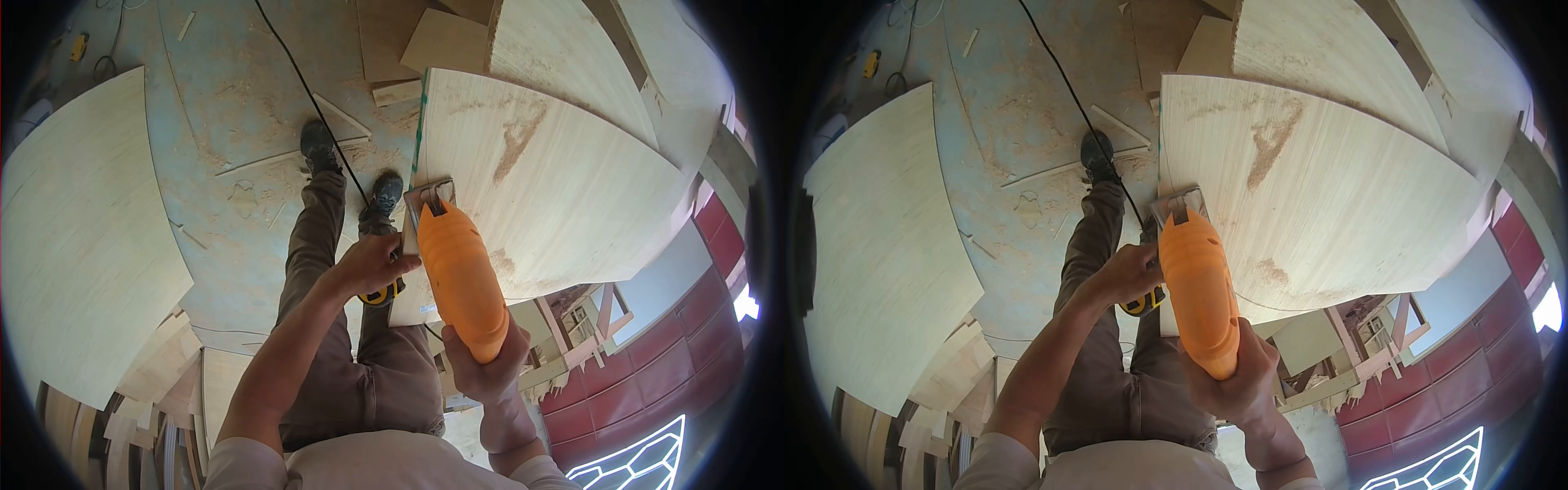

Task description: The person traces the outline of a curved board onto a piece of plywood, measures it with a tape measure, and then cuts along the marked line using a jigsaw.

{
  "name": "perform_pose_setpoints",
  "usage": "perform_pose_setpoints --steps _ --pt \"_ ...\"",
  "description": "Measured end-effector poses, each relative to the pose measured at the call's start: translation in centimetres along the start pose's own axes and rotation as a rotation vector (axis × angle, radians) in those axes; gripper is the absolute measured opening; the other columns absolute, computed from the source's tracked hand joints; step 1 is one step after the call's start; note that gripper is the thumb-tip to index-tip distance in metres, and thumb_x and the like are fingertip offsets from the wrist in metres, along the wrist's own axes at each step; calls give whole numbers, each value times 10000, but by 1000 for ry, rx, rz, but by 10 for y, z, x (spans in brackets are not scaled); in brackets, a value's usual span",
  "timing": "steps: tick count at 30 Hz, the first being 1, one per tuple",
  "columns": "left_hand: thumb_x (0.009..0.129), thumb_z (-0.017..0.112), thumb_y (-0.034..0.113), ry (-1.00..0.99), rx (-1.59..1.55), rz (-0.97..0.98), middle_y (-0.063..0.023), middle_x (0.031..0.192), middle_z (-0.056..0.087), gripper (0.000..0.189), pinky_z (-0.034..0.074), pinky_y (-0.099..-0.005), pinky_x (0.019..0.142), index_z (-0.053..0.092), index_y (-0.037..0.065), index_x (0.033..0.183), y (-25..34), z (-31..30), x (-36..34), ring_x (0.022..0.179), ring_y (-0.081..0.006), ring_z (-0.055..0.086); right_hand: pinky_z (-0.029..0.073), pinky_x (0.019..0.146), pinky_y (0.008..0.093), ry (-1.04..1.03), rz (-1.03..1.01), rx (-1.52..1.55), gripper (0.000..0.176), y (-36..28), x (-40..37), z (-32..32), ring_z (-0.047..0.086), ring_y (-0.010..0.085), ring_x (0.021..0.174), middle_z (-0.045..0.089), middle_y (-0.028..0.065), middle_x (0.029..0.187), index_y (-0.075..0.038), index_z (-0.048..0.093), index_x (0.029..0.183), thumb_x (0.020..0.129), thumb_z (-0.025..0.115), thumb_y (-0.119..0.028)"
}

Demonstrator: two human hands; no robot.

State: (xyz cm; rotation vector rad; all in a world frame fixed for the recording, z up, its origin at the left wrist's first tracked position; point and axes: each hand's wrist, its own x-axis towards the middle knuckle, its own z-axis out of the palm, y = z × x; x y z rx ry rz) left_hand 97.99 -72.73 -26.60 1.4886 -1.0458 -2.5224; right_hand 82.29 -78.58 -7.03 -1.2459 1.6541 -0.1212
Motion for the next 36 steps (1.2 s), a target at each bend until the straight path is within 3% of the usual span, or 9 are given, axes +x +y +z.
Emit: perform_pose_setpoints --steps 15,36 --pt "962 703 366 -2 -12 8 -167 857 735 405 545 -450 805 698 -2 1131 4 -2 -1 863 -330 740 553 571 300 12 11 -2 301 -7 4 1 729 203 633 709 119 758 48 621 934 781 847 -78" --pt "974 670 426 10 -10 115 -162 811 724 433 541 -448 772 680 18 1118 -10 1 3 807 -337 736 567 586 319 24 31 5 322 -9 9 3 740 233 648 712 124 766 62 619 964 764 837 -65"
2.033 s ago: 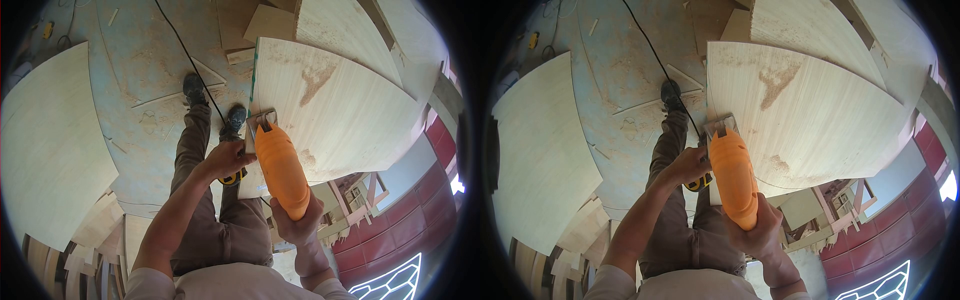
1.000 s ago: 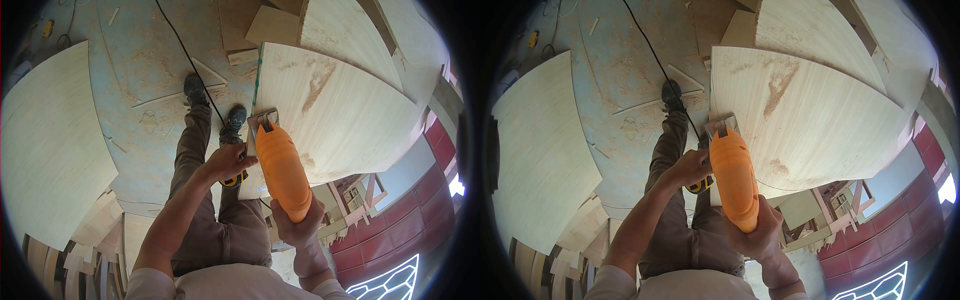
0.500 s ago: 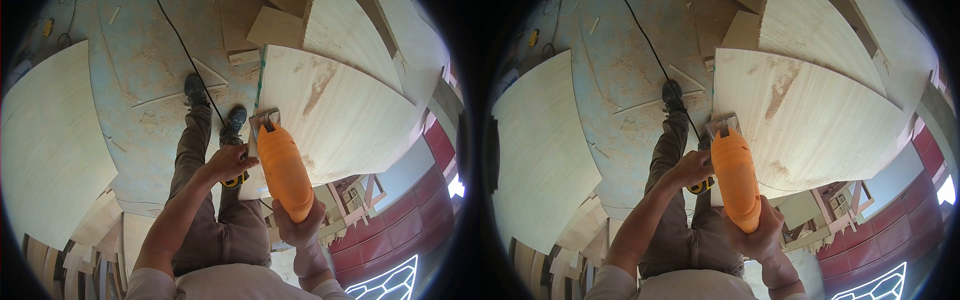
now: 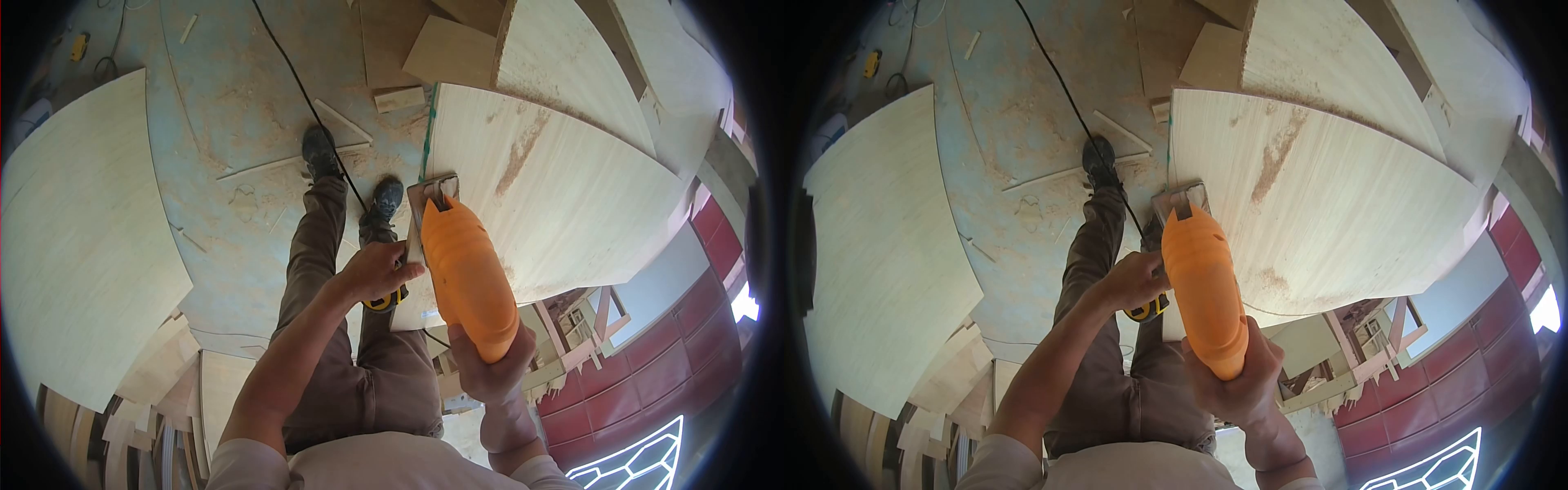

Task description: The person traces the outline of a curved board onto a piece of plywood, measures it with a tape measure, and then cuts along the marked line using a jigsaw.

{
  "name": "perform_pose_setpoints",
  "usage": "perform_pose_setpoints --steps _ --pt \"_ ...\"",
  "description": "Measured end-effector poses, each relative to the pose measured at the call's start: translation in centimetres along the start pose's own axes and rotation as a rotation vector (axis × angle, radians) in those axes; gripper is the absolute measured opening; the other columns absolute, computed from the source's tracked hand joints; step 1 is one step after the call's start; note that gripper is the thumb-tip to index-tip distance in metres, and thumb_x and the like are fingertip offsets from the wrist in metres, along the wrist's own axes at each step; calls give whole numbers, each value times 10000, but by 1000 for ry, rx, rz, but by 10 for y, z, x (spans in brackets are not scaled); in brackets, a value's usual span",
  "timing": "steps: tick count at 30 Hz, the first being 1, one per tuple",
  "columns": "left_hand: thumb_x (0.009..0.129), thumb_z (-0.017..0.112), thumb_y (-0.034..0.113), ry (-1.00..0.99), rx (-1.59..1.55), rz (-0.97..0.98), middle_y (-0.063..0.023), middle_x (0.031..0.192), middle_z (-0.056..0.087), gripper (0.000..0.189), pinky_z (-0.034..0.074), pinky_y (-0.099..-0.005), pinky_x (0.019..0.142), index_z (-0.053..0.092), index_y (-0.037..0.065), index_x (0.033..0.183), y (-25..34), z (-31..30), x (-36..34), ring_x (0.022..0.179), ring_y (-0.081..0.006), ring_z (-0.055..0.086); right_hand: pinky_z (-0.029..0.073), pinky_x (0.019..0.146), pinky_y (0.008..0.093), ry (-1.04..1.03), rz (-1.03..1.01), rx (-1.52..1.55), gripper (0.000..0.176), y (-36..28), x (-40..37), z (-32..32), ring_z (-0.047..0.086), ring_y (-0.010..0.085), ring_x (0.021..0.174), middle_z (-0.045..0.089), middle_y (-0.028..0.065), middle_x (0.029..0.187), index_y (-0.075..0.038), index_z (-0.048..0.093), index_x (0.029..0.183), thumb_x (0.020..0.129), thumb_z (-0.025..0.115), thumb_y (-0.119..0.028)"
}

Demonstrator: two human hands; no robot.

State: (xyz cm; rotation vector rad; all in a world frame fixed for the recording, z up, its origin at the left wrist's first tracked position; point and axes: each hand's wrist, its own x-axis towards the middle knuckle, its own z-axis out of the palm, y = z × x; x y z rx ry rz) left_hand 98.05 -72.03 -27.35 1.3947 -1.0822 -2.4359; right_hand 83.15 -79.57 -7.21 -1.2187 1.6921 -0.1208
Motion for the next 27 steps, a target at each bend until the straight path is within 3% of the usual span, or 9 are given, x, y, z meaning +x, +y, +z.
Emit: perform_pose_setpoints --steps 6,9,15,18,27 --pt "954 672 431 -8 -11 -11 -170 823 725 446 538 -464 790 673 32 1152 6 -3 -2 839 -357 735 569 592 320 2 20 17 316 -3 1 2 739 232 650 713 123 771 58 621 980 774 827 -66" --pt "926 683 386 -84 61 -81 -182 868 733 437 539 -453 814 667 28 1176 16 -10 -6 887 -359 733 565 586 318 3 8 2 310 -10 4 2 735 226 641 712 125 769 61 619 981 777 818 -61" --pt "905 688 333 -138 -24 -2 -211 1038 740 450 534 -436 882 660 17 1224 -13 2 -1 998 -366 719 554 565 310 -31 33 -14 301 -7 -1 0 724 226 613 706 121 757 56 615 971 776 812 -62" --pt "900 702 298 -155 -92 -51 -209 1049 743 440 530 -425 888 661 13 1233 -16 4 -2 989 -348 724 552 562 307 -16 25 12 293 -12 5 1 722 227 608 701 116 748 50 616 953 772 815 -66" --pt "893 724 312 -122 -121 -32 -201 913 743 446 540 -413 829 670 -6 1200 -20 6 -1 884 -332 741 558 570 301 31 -12 18 303 -18 10 6 724 217 618 712 121 768 64 632 965 766 823 -64"
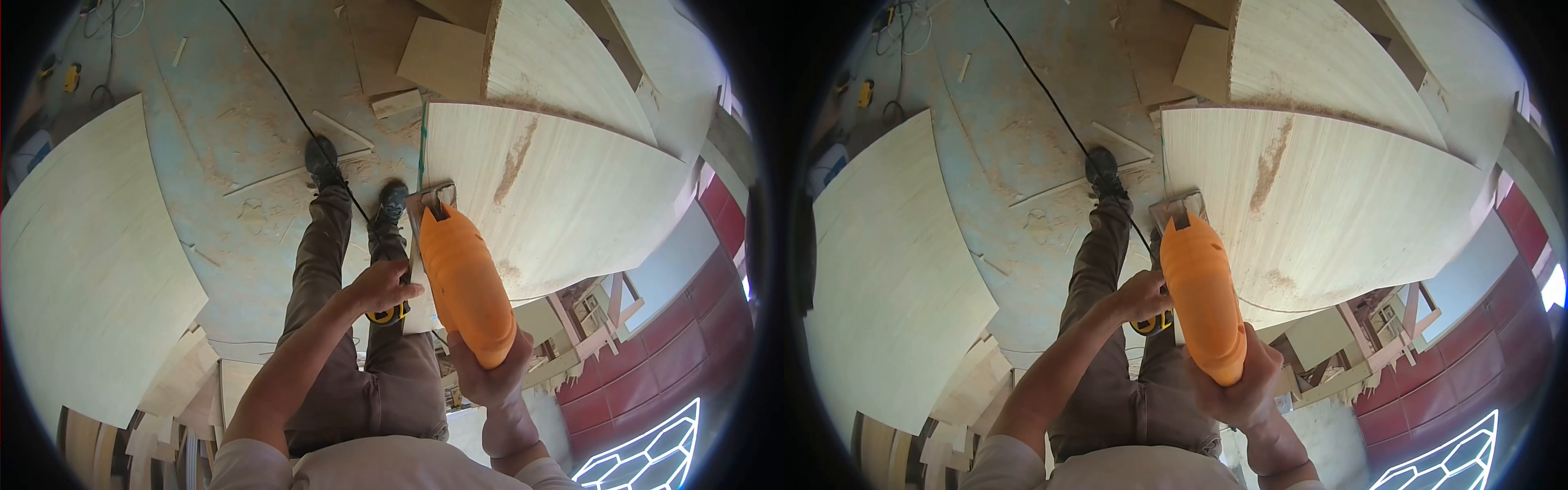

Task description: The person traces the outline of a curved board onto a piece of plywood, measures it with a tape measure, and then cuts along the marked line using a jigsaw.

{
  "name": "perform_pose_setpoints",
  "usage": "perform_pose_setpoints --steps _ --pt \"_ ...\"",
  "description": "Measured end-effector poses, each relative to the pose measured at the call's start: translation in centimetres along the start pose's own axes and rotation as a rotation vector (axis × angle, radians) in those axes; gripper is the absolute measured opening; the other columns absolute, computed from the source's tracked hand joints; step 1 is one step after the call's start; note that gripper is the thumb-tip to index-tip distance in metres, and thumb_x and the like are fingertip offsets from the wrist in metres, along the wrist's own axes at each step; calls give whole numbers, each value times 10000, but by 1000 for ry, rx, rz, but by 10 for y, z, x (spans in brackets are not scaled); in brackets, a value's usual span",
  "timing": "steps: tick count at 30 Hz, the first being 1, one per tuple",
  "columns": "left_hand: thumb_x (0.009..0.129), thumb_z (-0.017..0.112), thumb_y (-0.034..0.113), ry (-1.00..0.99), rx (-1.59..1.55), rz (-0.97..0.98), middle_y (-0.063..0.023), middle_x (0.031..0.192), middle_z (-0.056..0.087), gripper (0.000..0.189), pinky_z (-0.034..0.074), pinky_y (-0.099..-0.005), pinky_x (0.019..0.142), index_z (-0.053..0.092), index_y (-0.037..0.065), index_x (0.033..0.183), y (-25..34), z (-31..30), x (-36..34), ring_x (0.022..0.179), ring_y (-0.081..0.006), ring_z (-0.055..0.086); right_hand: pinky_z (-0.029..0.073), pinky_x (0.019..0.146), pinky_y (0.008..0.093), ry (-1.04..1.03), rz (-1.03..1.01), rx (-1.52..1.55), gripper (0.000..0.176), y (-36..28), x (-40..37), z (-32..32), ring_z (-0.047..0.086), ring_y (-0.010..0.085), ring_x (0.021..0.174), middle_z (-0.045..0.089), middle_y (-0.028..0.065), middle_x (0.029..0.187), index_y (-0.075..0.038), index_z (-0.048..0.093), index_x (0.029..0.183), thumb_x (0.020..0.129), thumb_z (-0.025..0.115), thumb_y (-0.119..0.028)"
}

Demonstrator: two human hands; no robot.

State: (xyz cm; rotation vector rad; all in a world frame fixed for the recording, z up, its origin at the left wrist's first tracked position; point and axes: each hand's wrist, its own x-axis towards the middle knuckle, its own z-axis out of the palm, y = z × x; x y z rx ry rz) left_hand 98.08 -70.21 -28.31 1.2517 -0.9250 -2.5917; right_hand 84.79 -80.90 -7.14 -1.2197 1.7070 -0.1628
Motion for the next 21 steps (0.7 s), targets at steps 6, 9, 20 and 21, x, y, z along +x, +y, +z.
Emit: perform_pose_setpoints --steps 6,9,20,21 --pt "891 732 326 -11 49 -25 -214 904 739 442 545 -419 816 679 -18 1163 -8 2 3 877 -351 740 562 577 298 -9 9 7 311 1 1 -1 733 219 634 715 124 768 65 635 972 766 825 -69" --pt "894 730 323 20 15 42 -225 932 740 439 544 -425 822 680 -17 1167 -12 5 3 903 -356 740 562 577 299 -10 27 14 315 1 1 -1 733 221 631 714 124 765 66 635 969 765 830 -73" --pt "904 710 304 -65 18 -76 -203 1100 752 476 530 -397 930 647 34 1290 9 -5 -1 1038 -338 729 556 562 300 -1 14 7 312 -9 9 1 728 228 613 710 121 755 62 636 967 774 833 -85" --pt "904 709 304 -72 18 -87 -202 1094 753 475 531 -397 928 646 39 1293 9 -5 -1 1036 -336 730 555 560 300 6 5 4 311 -9 10 1 727 229 609 708 121 751 61 635 964 774 833 -86"
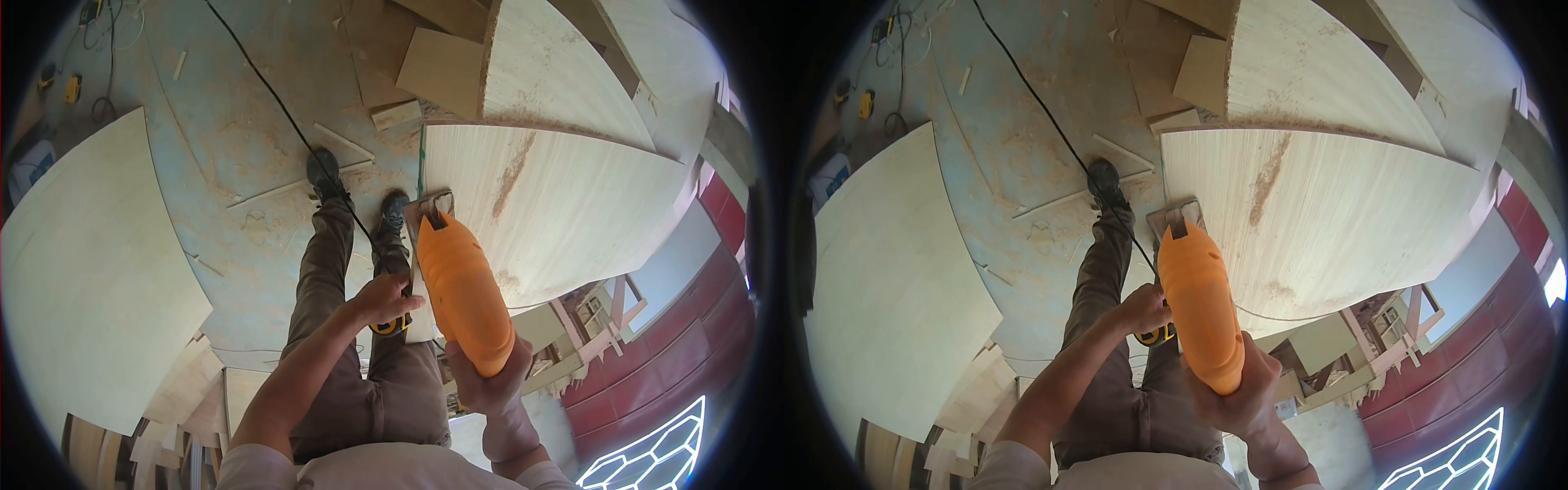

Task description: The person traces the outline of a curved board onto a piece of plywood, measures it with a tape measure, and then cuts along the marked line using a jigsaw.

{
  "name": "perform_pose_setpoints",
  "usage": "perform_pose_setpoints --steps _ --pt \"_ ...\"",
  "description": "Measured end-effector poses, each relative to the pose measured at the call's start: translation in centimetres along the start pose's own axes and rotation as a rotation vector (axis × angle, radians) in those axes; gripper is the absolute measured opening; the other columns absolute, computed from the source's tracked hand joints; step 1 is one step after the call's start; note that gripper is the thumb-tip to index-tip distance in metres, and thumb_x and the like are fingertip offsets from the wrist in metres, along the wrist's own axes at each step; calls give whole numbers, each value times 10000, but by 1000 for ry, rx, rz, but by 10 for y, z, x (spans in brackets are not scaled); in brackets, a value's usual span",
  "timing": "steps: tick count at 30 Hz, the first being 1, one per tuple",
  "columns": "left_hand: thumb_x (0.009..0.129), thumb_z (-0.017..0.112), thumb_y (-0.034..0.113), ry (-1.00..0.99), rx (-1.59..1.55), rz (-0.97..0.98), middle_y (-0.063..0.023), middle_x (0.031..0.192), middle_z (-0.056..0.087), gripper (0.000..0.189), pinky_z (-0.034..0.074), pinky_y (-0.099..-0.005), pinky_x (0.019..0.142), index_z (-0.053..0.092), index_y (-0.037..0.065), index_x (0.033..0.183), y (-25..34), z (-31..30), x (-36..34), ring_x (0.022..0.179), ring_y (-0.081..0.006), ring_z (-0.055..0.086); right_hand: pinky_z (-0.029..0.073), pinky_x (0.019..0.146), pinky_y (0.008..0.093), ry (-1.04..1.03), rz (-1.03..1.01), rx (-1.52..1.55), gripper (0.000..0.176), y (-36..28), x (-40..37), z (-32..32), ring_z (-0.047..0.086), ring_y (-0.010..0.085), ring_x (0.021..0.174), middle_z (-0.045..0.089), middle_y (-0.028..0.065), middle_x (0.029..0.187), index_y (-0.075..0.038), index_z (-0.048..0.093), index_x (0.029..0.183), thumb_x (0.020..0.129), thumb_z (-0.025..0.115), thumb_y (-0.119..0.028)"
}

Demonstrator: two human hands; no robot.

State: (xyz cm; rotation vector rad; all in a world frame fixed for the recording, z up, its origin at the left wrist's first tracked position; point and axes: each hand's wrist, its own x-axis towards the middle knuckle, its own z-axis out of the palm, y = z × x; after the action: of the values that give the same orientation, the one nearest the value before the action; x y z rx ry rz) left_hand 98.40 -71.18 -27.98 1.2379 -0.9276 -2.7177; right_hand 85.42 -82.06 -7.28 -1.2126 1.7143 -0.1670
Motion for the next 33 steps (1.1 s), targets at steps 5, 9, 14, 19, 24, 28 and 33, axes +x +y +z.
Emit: perform_pose_setpoints --steps 5,9,14,19,24,28,33 --pt "909 713 309 -10 1 -20 -184 1027 764 454 539 -393 909 660 47 1275 -8 3 4 990 -327 741 549 541 305 -20 14 1 304 -2 2 -1 718 229 587 698 115 736 53 628 944 770 831 -91" --pt "917 719 305 -15 30 1 -175 993 766 436 540 -387 899 668 46 1264 -7 3 3 956 -318 746 547 534 305 -28 28 12 311 -1 2 -2 715 225 580 699 112 739 52 625 944 769 832 -99" --pt "923 719 306 0 15 37 -166 963 766 422 540 -391 882 672 43 1249 -9 3 3 932 -310 745 548 539 308 -14 30 14 315 -3 3 0 717 231 582 698 113 739 50 624 949 771 833 -105" --pt "922 714 327 -2 139 80 -165 943 760 425 543 -408 859 667 42 1233 -21 5 9 911 -323 742 550 545 316 -3 28 11 306 -4 5 1 719 249 588 698 121 747 52 622 962 770 814 -91" --pt "921 706 332 -30 213 49 -166 1036 755 471 536 -404 897 631 56 1295 -11 -5 11 983 -333 731 555 553 324 15 62 43 306 -2 0 2 724 268 599 699 127 752 50 625 984 760 791 -75" --pt "930 690 316 20 51 113 -155 1197 727 482 500 -388 990 614 81 1344 7 -17 13 1141 -303 687 559 560 325 -15 73 52 308 -4 0 -1 730 263 609 702 124 751 44 627 990 760 795 -73" --pt "928 694 284 -14 -113 127 -140 1269 710 490 477 -385 1035 608 92 1370 -4 -14 22 1205 -285 661 561 566 323 -26 65 35 299 -9 6 -2 732 257 612 701 119 746 38 629 979 765 803 -76"
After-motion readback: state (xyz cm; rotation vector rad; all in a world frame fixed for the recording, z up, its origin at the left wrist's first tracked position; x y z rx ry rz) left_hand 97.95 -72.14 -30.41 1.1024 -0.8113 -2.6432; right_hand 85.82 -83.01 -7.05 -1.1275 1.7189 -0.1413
